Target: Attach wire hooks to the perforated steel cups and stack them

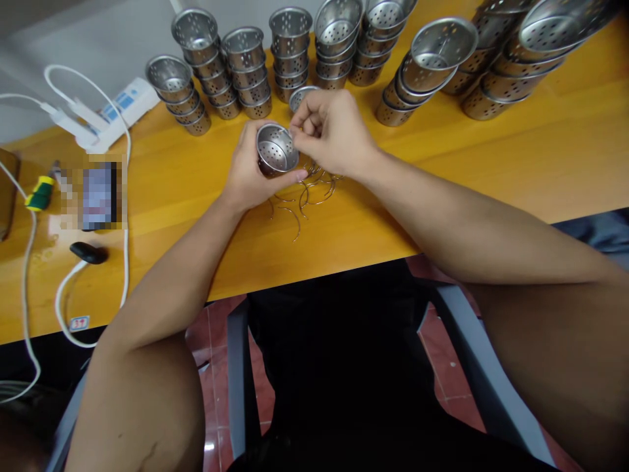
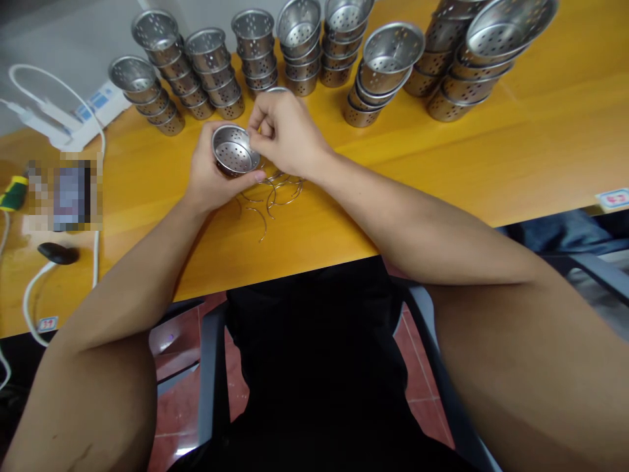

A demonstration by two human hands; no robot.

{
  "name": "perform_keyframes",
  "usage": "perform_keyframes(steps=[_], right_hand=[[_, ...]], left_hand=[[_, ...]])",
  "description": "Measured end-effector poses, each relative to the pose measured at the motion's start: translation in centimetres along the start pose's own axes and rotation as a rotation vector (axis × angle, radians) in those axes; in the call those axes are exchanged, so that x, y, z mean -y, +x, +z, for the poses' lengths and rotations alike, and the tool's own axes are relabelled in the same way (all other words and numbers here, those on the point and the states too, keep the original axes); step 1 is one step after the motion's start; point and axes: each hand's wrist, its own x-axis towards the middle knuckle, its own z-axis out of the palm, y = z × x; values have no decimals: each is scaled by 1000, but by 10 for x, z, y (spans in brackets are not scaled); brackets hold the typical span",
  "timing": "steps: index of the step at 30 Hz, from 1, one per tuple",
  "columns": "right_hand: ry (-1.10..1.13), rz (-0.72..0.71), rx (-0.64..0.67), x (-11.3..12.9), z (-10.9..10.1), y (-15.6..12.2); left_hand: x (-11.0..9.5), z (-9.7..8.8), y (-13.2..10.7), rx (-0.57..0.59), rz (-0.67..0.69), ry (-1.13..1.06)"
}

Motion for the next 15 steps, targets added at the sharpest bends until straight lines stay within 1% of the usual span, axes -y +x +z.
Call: perform_keyframes(steps=[7, 12, 15], right_hand=[[71, 16, -49, 0, 5, 0], [48, -17, -11, -2, 5, 0], [62, 16, -20, 0, 6, -1]], left_hand=[[-8, -3, -2, 9, -15, -48], [-6, -2, -3, 7, 8, -45], [-5, -3, -4, 18, 8, -35]])
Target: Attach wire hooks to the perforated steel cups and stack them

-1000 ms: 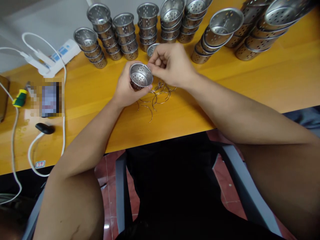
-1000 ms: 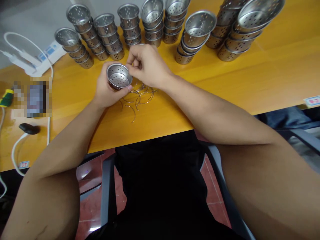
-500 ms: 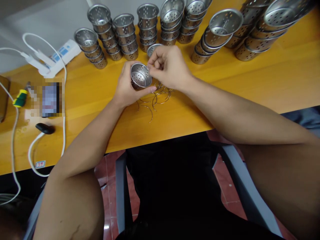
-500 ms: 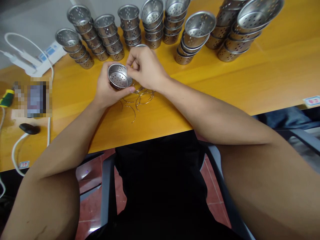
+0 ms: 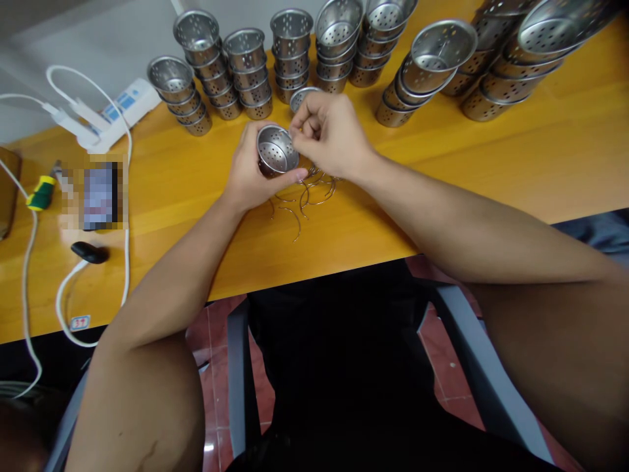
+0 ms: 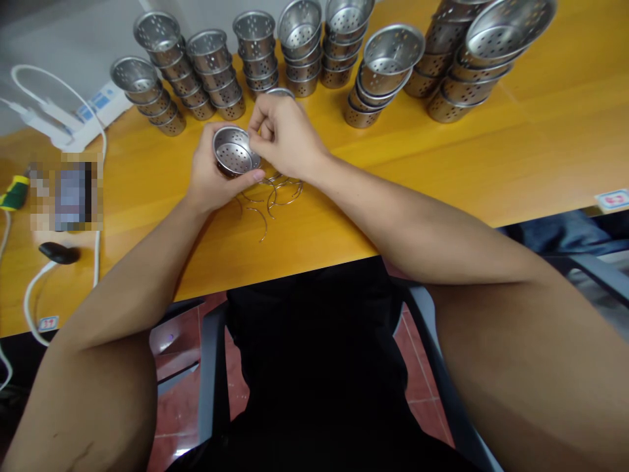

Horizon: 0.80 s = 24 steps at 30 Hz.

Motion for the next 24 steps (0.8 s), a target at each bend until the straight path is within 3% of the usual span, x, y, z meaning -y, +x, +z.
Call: perform_keyframes(steps=[3, 6, 8, 12, 24], right_hand=[[54, 32, -23, 0, 2, 0], [241, -59, -15, -4, 2, 1], [386, -151, 73, -8, -2, 2], [554, -247, 242, -12, -12, 3], [610, -137, 295, -6, -12, 1]], left_hand=[[6, 2, -1, 4, 31, -20], [21, 7, -1, -25, 117, -88], [32, 9, 0, -52, 177, -174], [43, 11, 1, 4, 124, -246], [47, 5, 3, 32, 162, -57]])
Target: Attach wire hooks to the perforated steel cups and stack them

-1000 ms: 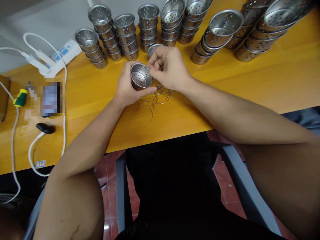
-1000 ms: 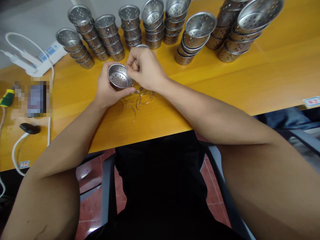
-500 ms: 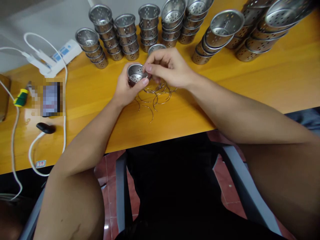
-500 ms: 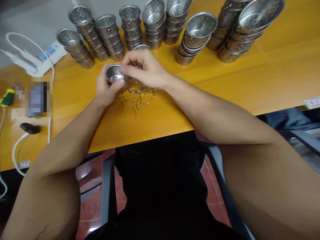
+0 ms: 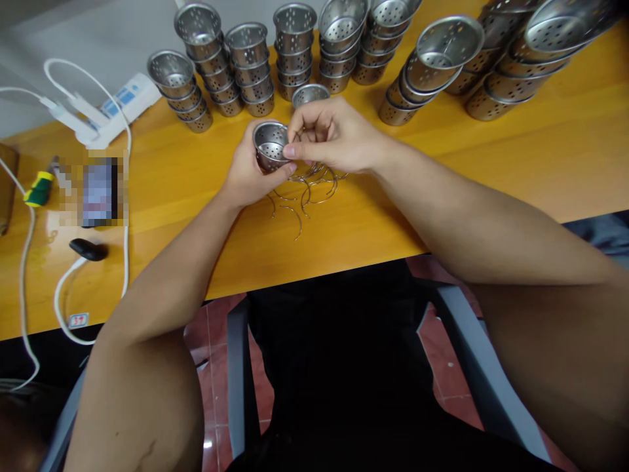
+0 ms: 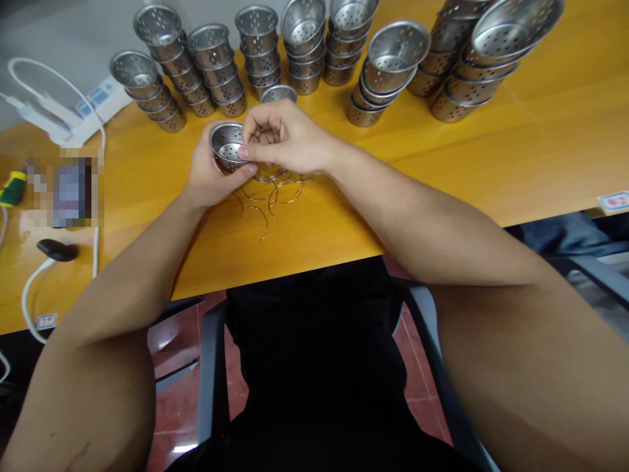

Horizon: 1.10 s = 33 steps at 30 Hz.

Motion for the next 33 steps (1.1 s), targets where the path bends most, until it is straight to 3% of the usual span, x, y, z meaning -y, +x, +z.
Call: perform_keyframes(steps=[7, 15, 19, 22, 26, 30, 33], right_hand=[[-88, 141, -40, 11, 6, -3], [-227, 93, -7, 0, 2, -2], [-332, 18, -97, 0, -1, -6], [-429, -7, -155, 4, -3, -8], [-539, -7, -102, 13, -2, -10], [-574, 51, -83, 19, 0, -12], [-598, -1, -49, 17, -1, -13]], left_hand=[[-6, -1, 1, 4, 14, 45], [-12, 0, 0, -7, -26, 58], [-14, 2, 1, -40, -12, -11], [-16, 3, 5, -80, -86, -11], [-19, 2, 9, -134, -166, 27], [-14, 3, 8, -176, -84, 54], [-12, 4, 5, -150, -46, 66]])
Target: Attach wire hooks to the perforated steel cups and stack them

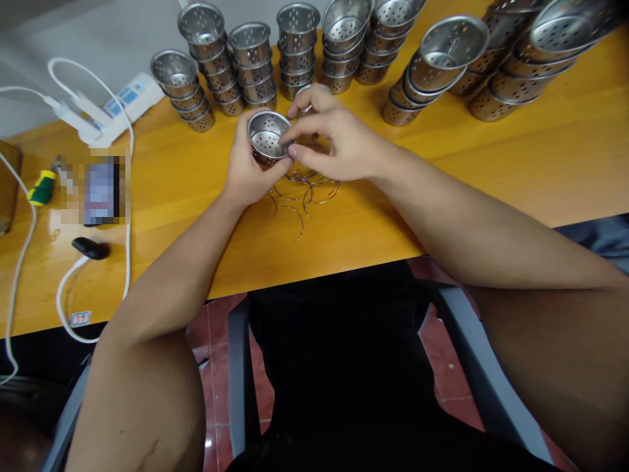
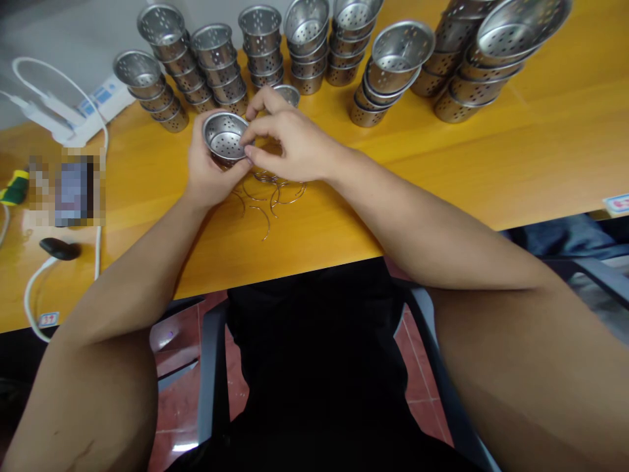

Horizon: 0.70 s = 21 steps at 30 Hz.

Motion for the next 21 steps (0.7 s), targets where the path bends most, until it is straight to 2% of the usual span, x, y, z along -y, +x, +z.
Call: perform_keyframes(steps=[4, 6, 10, 13, 17, 21], right_hand=[[-71, -156, 57, -13, 8, 1], [-77, -190, 43, -19, 12, 2], [-94, -161, -31, -18, 14, 2], [-137, -148, -48, -6, 11, 1], [-162, -110, 24, 10, 6, 2], [-287, -60, 109, 17, -14, 1]], left_hand=[[-10, -1, -2, 53, 1, 26], [-16, -1, -2, 67, -2, 37], [-13, -2, -2, 83, -50, 33], [-1, 1, -3, 100, 0, -41], [6, 6, -6, 142, 102, -75], [-1, 7, -9, 222, -14, -26]])
